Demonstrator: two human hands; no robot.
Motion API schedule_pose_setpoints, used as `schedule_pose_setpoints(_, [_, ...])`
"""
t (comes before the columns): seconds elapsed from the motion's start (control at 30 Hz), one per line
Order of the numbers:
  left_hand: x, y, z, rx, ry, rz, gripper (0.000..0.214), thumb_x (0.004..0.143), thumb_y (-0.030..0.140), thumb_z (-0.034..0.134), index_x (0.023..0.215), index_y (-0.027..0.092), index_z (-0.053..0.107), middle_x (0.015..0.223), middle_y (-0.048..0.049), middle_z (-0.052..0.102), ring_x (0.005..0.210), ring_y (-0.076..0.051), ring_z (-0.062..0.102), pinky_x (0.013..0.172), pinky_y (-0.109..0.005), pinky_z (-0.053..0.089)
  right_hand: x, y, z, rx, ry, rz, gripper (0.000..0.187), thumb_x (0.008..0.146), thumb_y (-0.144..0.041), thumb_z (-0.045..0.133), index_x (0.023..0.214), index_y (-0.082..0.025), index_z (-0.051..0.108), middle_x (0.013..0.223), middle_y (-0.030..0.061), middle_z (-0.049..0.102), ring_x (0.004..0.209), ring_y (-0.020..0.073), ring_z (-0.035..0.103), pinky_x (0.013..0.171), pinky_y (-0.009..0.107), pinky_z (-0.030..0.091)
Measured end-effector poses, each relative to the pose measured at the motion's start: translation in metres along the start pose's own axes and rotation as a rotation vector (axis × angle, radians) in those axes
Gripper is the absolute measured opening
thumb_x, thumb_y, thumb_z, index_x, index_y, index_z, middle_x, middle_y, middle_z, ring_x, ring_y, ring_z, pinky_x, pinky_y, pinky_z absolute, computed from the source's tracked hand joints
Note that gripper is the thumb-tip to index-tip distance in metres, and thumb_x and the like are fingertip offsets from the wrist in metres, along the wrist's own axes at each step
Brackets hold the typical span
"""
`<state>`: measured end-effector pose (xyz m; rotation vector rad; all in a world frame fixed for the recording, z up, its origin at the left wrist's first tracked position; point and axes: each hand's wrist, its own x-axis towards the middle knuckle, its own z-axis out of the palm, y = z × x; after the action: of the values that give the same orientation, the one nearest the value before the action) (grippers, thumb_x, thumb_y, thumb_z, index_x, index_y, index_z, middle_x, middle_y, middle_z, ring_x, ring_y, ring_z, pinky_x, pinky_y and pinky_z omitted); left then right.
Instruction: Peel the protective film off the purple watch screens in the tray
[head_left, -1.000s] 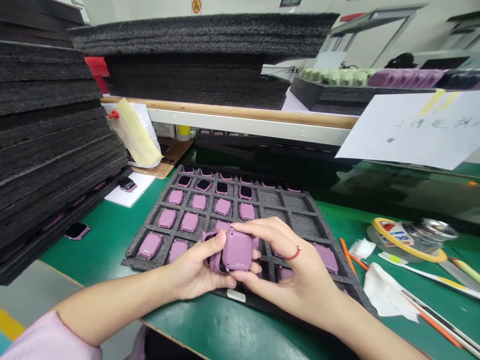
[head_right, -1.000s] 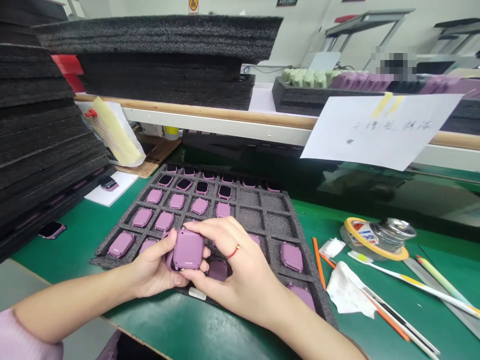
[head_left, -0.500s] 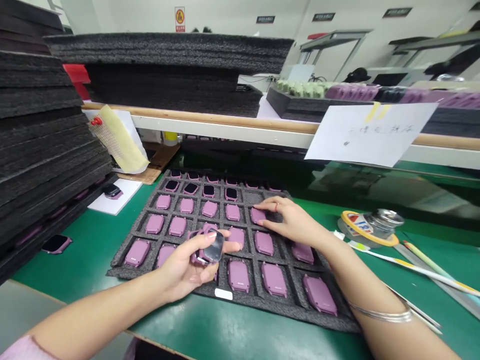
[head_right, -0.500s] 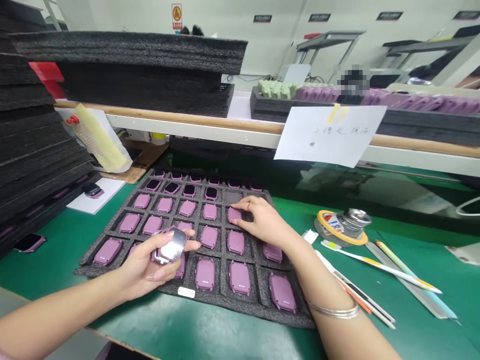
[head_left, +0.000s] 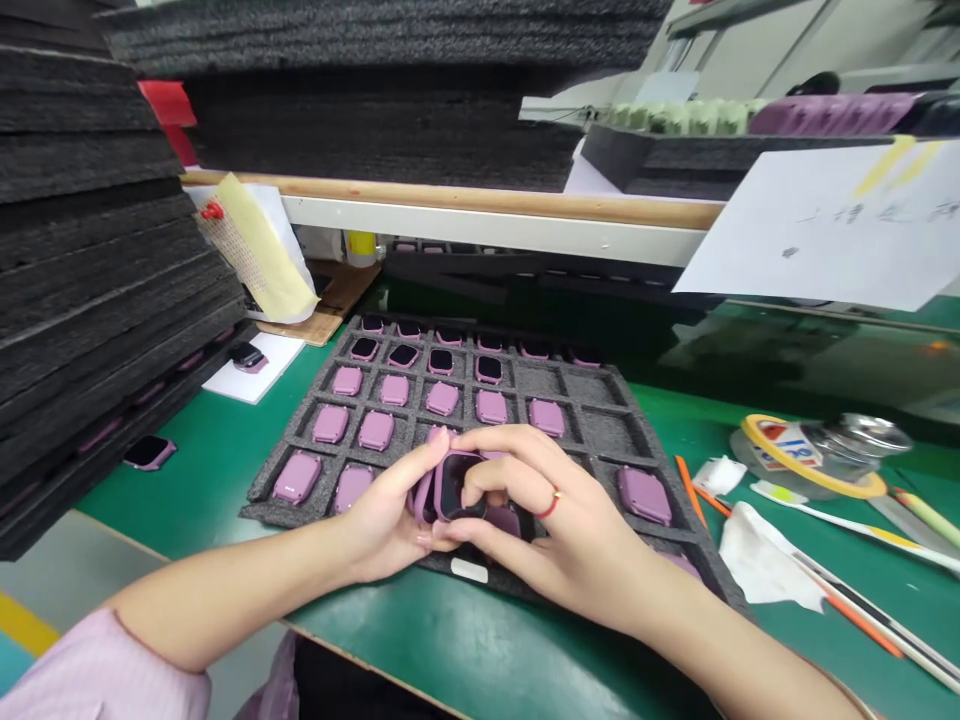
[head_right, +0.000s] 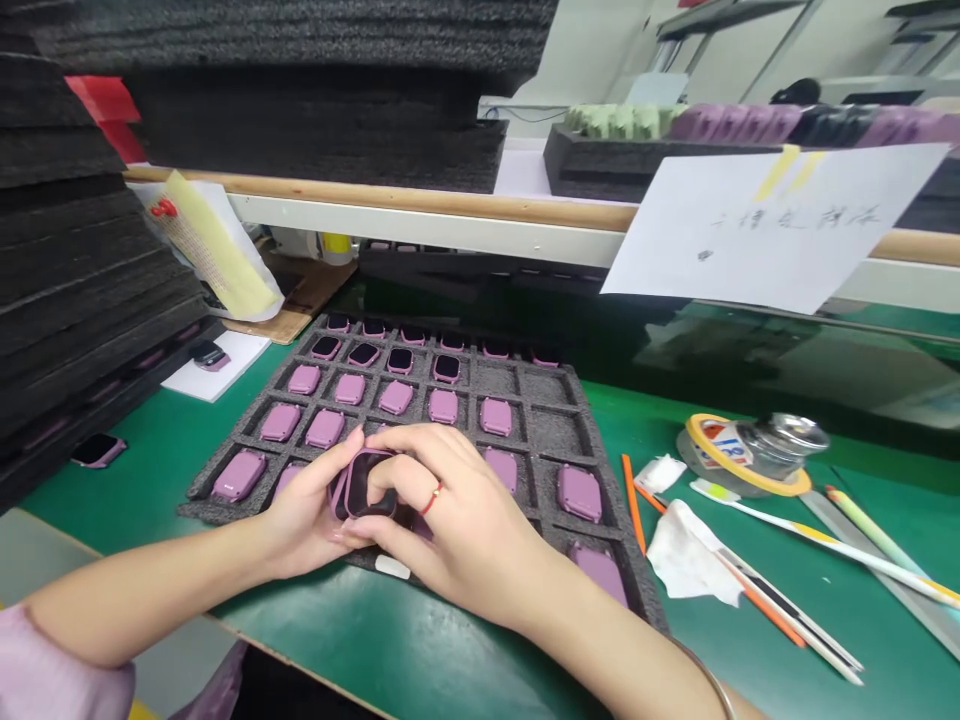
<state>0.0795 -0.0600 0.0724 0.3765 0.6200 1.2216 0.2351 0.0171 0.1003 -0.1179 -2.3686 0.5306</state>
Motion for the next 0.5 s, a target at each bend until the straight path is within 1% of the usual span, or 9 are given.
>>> schedule_pose_setpoints(0.07, [-0.0002, -0.0003, -0.0009, -0.012, -0.013, -0.008, 0.043, 0.086, 0.053, 0.069, 0.077, 0.012, 0.063, 0.060, 0.0020, 0.054, 0.040, -0.003, 0.040, 0.036, -0.013, 0.020, -0.0003, 0.0037, 0.0018, 0.000, 0.045, -0.008, 0.008, 0.093, -0.023, 0.067, 0.091, -0.021, 0.060, 0.109, 0.0096, 0.070, 0.100, 0.0202, 0.068, 0.089, 0.038, 0.057])
schedule_pose_setpoints(0.17, [-0.0015, 0.0001, -0.0013, -0.011, -0.037, -0.039, 0.045, 0.083, 0.055, 0.072, 0.077, 0.011, 0.063, 0.064, 0.0005, 0.056, 0.041, -0.003, 0.044, 0.036, -0.014, 0.022, 0.0017, 0.0071, -0.0014, 0.006, 0.117, 0.015, 0.008, 0.091, -0.018, 0.068, 0.089, -0.022, 0.062, 0.104, 0.0078, 0.072, 0.095, 0.0198, 0.069, 0.086, 0.038, 0.058])
schedule_pose_setpoints(0.23, [-0.0022, 0.0009, -0.0001, -0.011, -0.051, -0.044, 0.047, 0.082, 0.057, 0.072, 0.077, 0.011, 0.065, 0.062, 0.0005, 0.056, 0.040, -0.003, 0.043, 0.036, -0.015, 0.022, 0.0033, 0.0068, -0.0045, 0.027, 0.110, 0.026, 0.010, 0.088, -0.023, 0.074, 0.091, -0.023, 0.064, 0.106, 0.0081, 0.071, 0.096, 0.0208, 0.070, 0.084, 0.037, 0.058])
schedule_pose_setpoints(0.33, [-0.0021, 0.0024, 0.0011, -0.032, -0.047, -0.012, 0.046, 0.086, 0.055, 0.068, 0.078, 0.010, 0.067, 0.057, 0.0013, 0.053, 0.038, -0.003, 0.038, 0.036, -0.014, 0.023, 0.0042, 0.0043, -0.0066, 0.022, 0.044, -0.010, 0.018, 0.085, -0.029, 0.078, 0.095, -0.023, 0.065, 0.112, 0.0099, 0.070, 0.101, 0.0219, 0.069, 0.085, 0.037, 0.059])
schedule_pose_setpoints(0.43, [-0.0011, 0.0026, -0.0010, -0.102, -0.023, -0.020, 0.040, 0.089, 0.051, 0.066, 0.084, 0.011, 0.066, 0.062, 0.0007, 0.056, 0.041, -0.002, 0.039, 0.037, -0.013, 0.023, 0.0036, 0.0019, -0.0045, -0.062, 0.055, -0.059, 0.008, 0.089, -0.021, 0.072, 0.091, -0.023, 0.064, 0.109, 0.0096, 0.071, 0.099, 0.0219, 0.070, 0.087, 0.040, 0.058])
schedule_pose_setpoints(0.5, [-0.0005, 0.0019, -0.0035, -0.128, -0.034, -0.031, 0.039, 0.090, 0.050, 0.066, 0.085, 0.012, 0.065, 0.064, 0.0000, 0.057, 0.042, -0.003, 0.041, 0.038, -0.012, 0.023, 0.0033, 0.0008, -0.0022, -0.106, 0.083, -0.089, 0.007, 0.090, -0.019, 0.069, 0.089, -0.023, 0.064, 0.107, 0.0096, 0.073, 0.097, 0.0227, 0.071, 0.084, 0.041, 0.059])
